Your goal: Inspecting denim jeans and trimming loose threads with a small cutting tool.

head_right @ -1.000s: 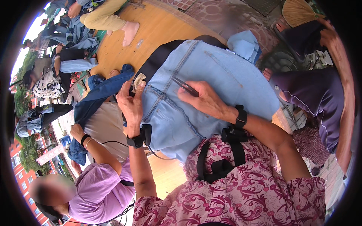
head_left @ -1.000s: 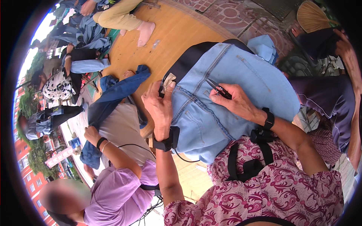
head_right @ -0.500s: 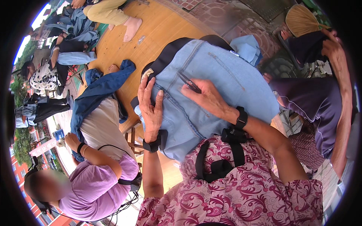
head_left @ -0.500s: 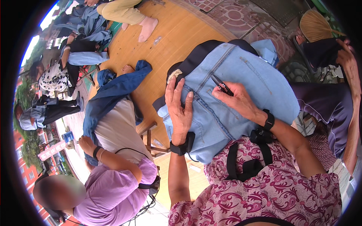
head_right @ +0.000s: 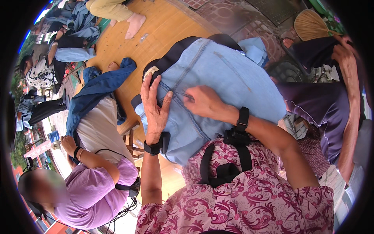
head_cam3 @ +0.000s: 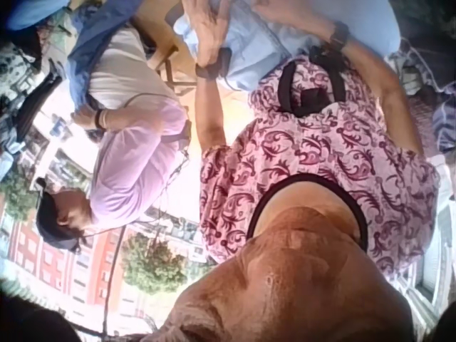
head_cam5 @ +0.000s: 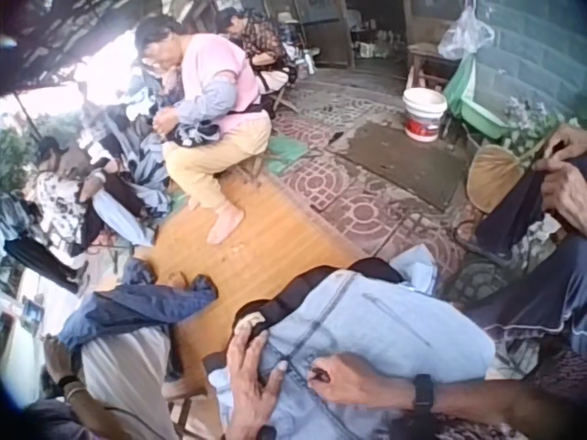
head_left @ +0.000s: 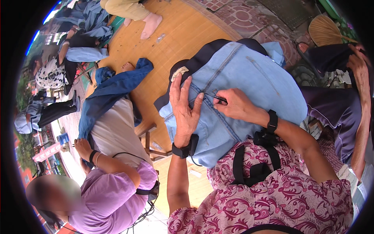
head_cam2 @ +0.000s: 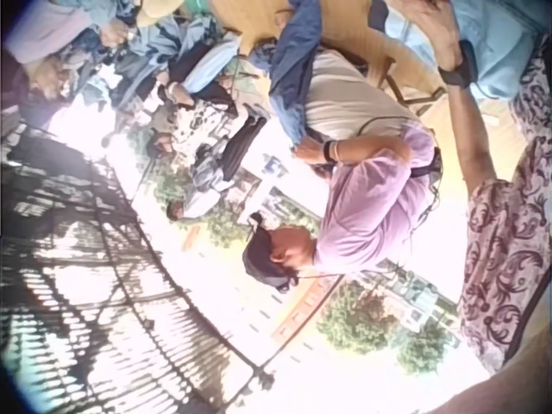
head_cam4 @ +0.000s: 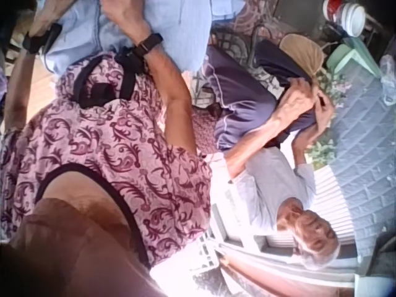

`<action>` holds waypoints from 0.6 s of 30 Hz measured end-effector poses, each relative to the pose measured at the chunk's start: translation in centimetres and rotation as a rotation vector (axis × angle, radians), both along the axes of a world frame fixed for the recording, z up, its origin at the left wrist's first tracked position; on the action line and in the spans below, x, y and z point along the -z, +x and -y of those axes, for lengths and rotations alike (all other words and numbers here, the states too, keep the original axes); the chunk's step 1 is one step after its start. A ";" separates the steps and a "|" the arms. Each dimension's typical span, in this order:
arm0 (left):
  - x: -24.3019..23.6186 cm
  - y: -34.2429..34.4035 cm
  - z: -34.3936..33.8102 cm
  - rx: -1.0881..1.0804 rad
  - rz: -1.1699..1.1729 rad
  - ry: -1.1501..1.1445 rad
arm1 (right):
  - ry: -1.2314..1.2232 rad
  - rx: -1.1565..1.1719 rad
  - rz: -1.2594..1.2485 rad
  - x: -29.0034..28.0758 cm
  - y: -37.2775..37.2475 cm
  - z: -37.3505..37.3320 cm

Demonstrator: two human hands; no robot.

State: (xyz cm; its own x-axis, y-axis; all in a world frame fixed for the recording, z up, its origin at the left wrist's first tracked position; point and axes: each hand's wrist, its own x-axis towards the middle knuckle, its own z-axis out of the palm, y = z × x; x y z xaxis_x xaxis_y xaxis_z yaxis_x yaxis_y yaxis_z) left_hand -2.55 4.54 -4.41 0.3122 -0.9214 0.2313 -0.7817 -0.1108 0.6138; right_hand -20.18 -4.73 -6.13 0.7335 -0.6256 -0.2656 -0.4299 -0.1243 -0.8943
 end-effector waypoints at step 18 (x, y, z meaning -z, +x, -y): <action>0.3 0.2 -0.3 -0.039 0.006 0.007 | -0.089 0.107 0.123 0.8 0.0 -0.3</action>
